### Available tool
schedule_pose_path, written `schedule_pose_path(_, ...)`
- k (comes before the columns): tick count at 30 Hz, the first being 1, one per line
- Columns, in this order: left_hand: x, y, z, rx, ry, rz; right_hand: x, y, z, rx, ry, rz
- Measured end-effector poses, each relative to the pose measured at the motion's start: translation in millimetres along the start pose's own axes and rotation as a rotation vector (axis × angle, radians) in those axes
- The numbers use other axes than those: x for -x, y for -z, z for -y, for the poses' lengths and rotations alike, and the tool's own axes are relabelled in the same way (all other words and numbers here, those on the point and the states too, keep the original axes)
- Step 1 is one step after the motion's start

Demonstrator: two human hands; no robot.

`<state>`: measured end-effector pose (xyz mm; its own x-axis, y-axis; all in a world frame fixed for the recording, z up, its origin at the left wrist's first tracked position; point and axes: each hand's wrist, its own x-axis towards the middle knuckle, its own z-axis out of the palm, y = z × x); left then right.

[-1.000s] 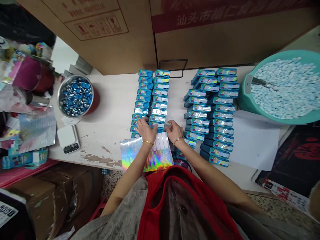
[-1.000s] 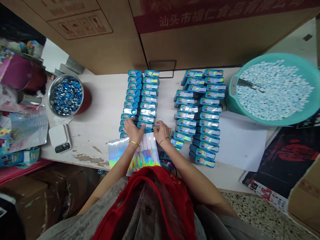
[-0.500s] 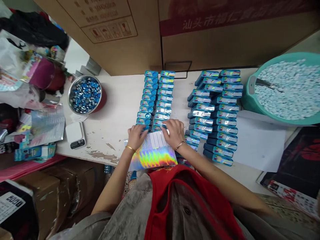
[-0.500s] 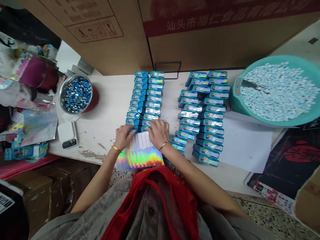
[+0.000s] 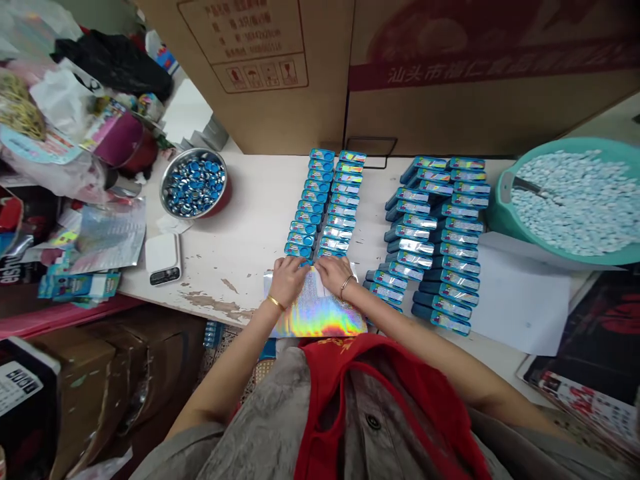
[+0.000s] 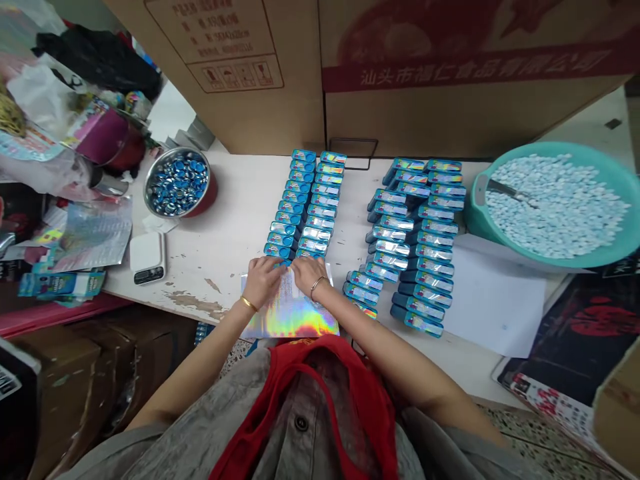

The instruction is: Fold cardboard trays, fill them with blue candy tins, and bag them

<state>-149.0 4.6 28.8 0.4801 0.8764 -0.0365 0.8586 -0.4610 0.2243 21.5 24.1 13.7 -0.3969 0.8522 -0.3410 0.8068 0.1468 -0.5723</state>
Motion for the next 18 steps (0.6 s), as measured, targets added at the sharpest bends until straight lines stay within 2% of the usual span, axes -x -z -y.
schedule_pose_path(5, 0.9, -4.1, -10.6, 0.010, -0.010, -0.126, -8.1, 9.2, -2.5, 0.014, -0.002, -0.011)
schedule_pose_path(8, -5.0, 7.9, -19.0, 0.125, 0.010, -0.235, -24.9, 25.9, -6.7, 0.031, -0.001, -0.037)
schedule_pose_path(10, -13.0, 20.9, -25.6, 0.265, 0.032, -0.343, -46.7, 44.6, -15.6, 0.048, -0.006, -0.070)
schedule_pose_path(12, -23.5, 33.3, -32.5, 0.452, 0.117, -0.457, -73.9, 67.1, -29.4, 0.080, -0.010, -0.128)
schedule_pose_path(14, -34.5, 40.2, -38.6, 0.685, 0.269, -0.530, -98.1, 88.3, -44.3, 0.122, 0.006, -0.240)
schedule_pose_path(16, -43.4, 39.3, -43.3, 0.941, 0.437, -0.533, -109.0, 101.4, -55.3, 0.105, 0.053, -0.397)
schedule_pose_path(18, -48.4, 31.5, -47.0, 1.166, 0.577, -0.498, -99.5, 101.0, -59.7, -0.039, 0.103, -0.524)
